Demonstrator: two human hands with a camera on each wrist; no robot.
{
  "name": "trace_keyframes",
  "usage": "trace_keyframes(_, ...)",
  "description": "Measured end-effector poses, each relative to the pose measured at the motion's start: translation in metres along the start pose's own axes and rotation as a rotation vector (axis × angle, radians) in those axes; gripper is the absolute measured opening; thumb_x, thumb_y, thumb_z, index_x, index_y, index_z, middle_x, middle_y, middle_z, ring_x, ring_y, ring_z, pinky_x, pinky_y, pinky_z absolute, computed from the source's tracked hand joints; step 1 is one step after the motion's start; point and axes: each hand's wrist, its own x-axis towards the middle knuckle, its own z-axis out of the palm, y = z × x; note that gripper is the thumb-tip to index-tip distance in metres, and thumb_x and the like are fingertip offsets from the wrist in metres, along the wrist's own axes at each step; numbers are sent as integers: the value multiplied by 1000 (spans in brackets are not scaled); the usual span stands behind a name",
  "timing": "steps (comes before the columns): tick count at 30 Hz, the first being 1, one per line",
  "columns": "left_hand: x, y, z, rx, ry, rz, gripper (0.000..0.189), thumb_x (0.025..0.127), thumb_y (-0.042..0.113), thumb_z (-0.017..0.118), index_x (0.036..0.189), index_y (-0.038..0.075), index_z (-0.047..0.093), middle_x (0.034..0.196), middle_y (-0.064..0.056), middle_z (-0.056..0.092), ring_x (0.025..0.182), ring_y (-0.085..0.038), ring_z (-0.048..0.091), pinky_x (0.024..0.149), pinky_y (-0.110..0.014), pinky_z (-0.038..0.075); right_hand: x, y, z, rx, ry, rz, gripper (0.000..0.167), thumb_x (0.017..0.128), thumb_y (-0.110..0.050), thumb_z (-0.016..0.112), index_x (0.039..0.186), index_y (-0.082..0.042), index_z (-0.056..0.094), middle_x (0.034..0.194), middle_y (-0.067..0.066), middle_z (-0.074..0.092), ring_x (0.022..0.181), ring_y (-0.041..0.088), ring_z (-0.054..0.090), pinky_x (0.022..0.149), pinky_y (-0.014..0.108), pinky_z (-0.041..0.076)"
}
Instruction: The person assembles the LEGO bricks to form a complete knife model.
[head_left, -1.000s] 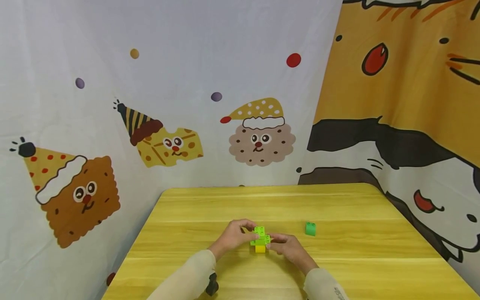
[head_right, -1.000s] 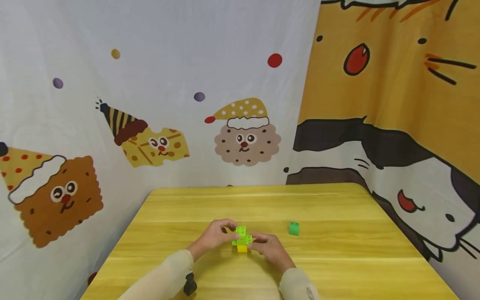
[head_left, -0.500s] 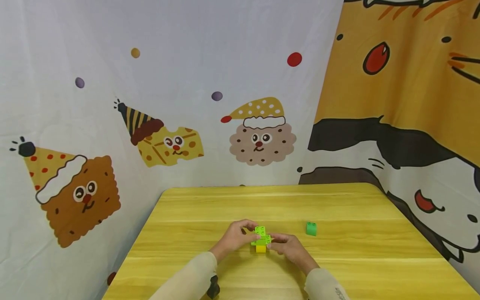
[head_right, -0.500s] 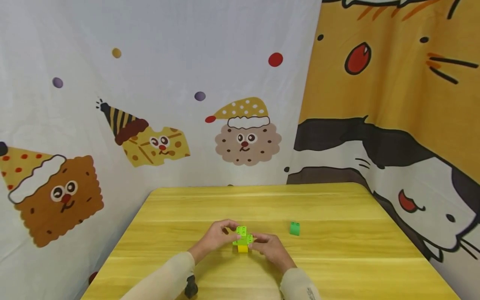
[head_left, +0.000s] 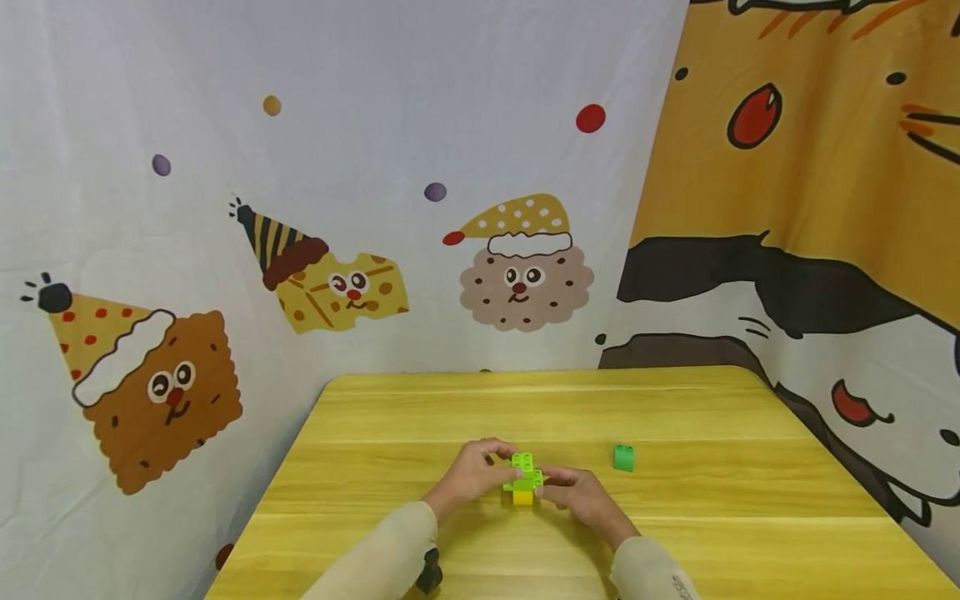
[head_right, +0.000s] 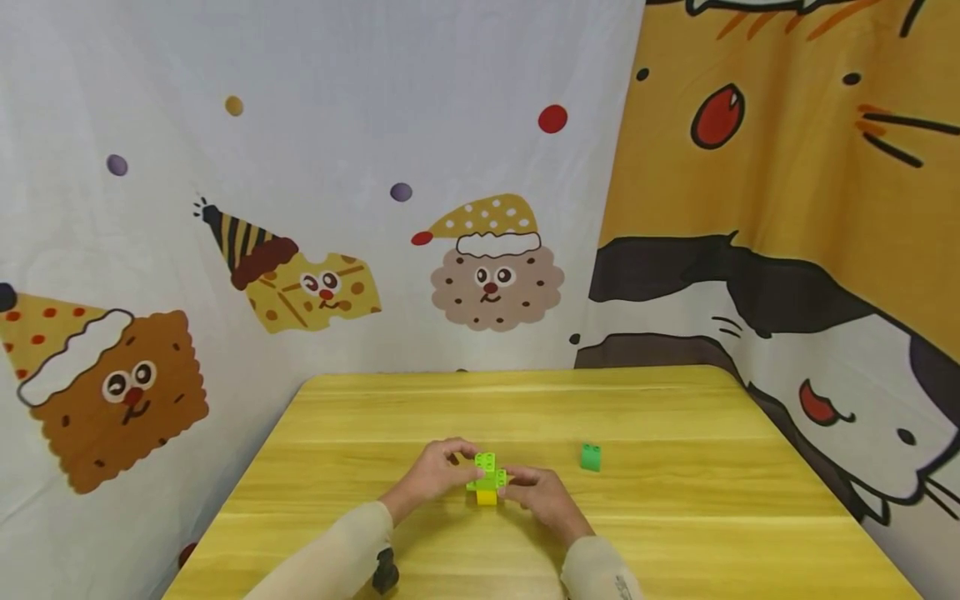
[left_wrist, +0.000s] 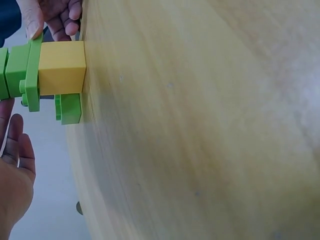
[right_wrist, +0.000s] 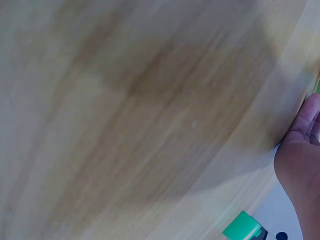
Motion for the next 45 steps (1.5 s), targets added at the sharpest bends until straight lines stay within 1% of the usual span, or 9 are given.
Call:
trace_keyframes(5,1,2,0,31,-5,16,22,85,32,80,104,23,74,104,10,65,107,-33,56,87,-36,43,1,0,0,5,-1,4,55,87,-29,78,131,-1,63,124,16,65,102,22,62,81,42,52)
trace_keyframes(10,3,2,0,59,-4,20,21,85,33,80,104,24,75,104,13,65,107,-32,57,89,-39,44,1,-1,-1,7,-3,-7,54,87,-28,78,131,0,63,123,17,65,101,22,62,80,40,52)
trace_keyframes(16,4,1,2,47,-4,24,23,84,31,81,105,22,75,105,11,66,108,-31,57,94,-50,43,1,0,-2,8,-3,-4,54,87,-29,78,130,0,63,123,16,66,100,21,62,79,39,52)
trace_keyframes(19,4,0,2,45,0,35,26,85,32,80,108,20,75,106,11,66,108,-31,57,95,-53,42,2,0,-3,11,0,-8,54,87,-29,78,131,0,63,124,16,65,100,22,62,80,40,52)
trace_keyframes(22,4,0,4,51,4,36,29,85,33,80,110,20,75,105,11,65,107,-29,57,94,-51,43,2,1,-3,15,3,-8,55,87,-29,78,131,0,63,124,17,65,100,22,62,81,41,52)
trace_keyframes(26,1,-1,5,44,5,17,30,87,34,78,112,20,74,105,11,65,105,-26,58,93,-49,44,3,3,-3,14,1,0,55,87,-29,78,131,-1,63,123,17,65,98,22,62,80,41,52)
trace_keyframes(35,-3,-1,5,-14,-1,-24,27,88,31,78,113,21,72,103,8,65,105,-26,57,92,-45,43,3,4,-1,23,-15,-1,52,87,-29,77,130,-2,65,121,14,67,99,21,62,78,40,52)
trace_keyframes(42,-4,-1,3,-33,-6,-49,38,88,32,78,122,17,68,105,6,65,106,-27,58,89,-39,43,4,2,0,35,-26,-22,48,88,-27,77,128,-2,66,118,13,68,95,20,60,75,36,51)
trace_keyframes(45,-4,-2,0,-34,-11,-48,39,88,34,77,123,19,67,108,5,65,107,-26,58,88,-39,43,4,1,0,36,-20,-19,48,88,-27,77,127,-2,67,118,12,68,95,19,61,76,36,51)
